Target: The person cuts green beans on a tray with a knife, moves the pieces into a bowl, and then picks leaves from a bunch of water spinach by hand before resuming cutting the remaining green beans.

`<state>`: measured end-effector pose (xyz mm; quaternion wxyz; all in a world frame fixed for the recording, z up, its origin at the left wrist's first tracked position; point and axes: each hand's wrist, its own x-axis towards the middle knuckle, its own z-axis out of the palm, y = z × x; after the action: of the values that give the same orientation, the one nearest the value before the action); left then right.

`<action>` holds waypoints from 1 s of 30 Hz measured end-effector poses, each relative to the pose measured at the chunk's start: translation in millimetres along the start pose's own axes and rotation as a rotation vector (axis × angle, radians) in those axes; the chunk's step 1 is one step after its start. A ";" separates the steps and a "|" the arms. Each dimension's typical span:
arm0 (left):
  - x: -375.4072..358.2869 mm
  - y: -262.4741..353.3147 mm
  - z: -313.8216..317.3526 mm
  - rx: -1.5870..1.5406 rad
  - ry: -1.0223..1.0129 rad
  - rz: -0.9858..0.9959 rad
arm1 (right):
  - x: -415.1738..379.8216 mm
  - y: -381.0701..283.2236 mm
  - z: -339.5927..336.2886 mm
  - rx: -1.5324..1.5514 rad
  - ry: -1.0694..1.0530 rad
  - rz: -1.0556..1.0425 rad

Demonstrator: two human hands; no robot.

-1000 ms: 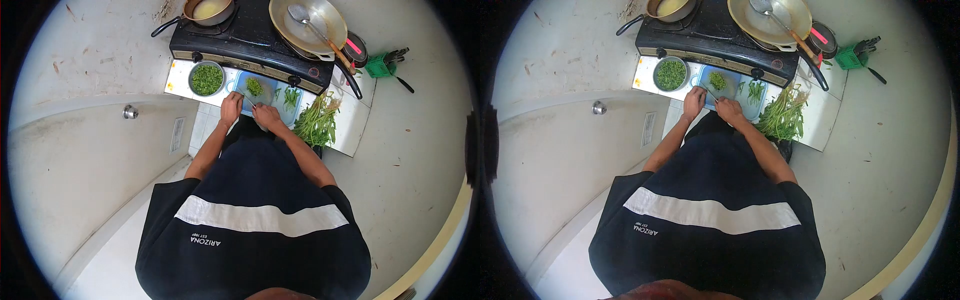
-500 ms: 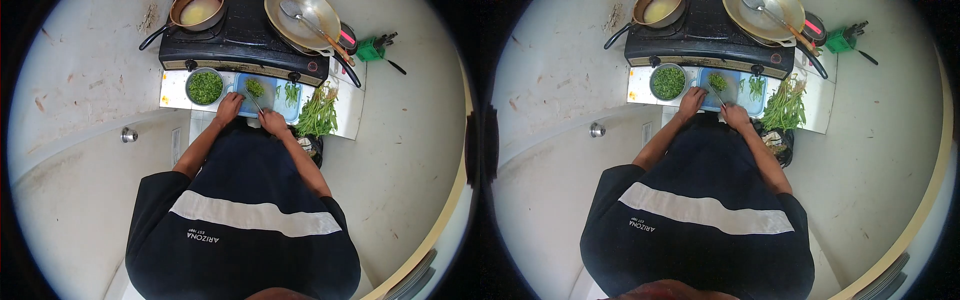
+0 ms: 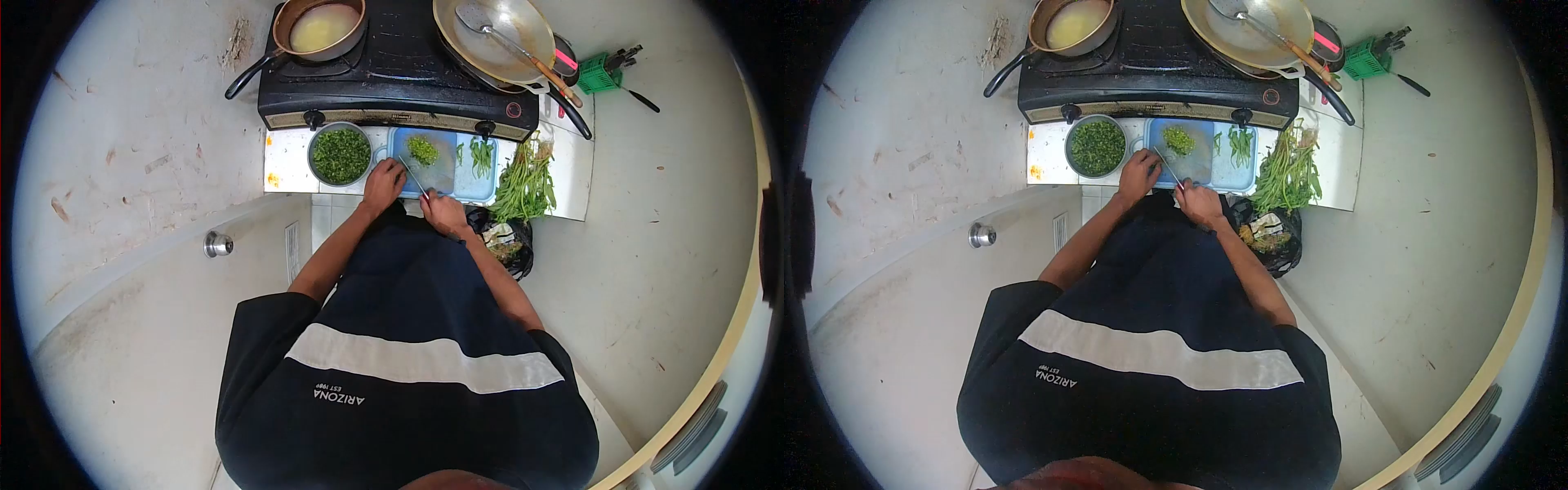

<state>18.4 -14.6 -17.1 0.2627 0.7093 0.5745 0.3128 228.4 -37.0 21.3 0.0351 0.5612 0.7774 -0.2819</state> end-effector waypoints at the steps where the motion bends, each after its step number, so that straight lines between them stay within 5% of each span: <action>1: -0.2 0.4 -0.1 0.001 -0.002 0.000 | 1.9 -0.9 0.9 -0.009 -0.007 -0.003; 30: 5.1 0.6 1.3 -0.025 -0.017 -0.039 | 4.0 -2.5 9.2 0.063 0.104 -0.007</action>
<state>20.4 -9.8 -16.8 0.2823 0.6971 0.5822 0.3087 222.3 -38.5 13.1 -0.0243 0.5730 0.7710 -0.2767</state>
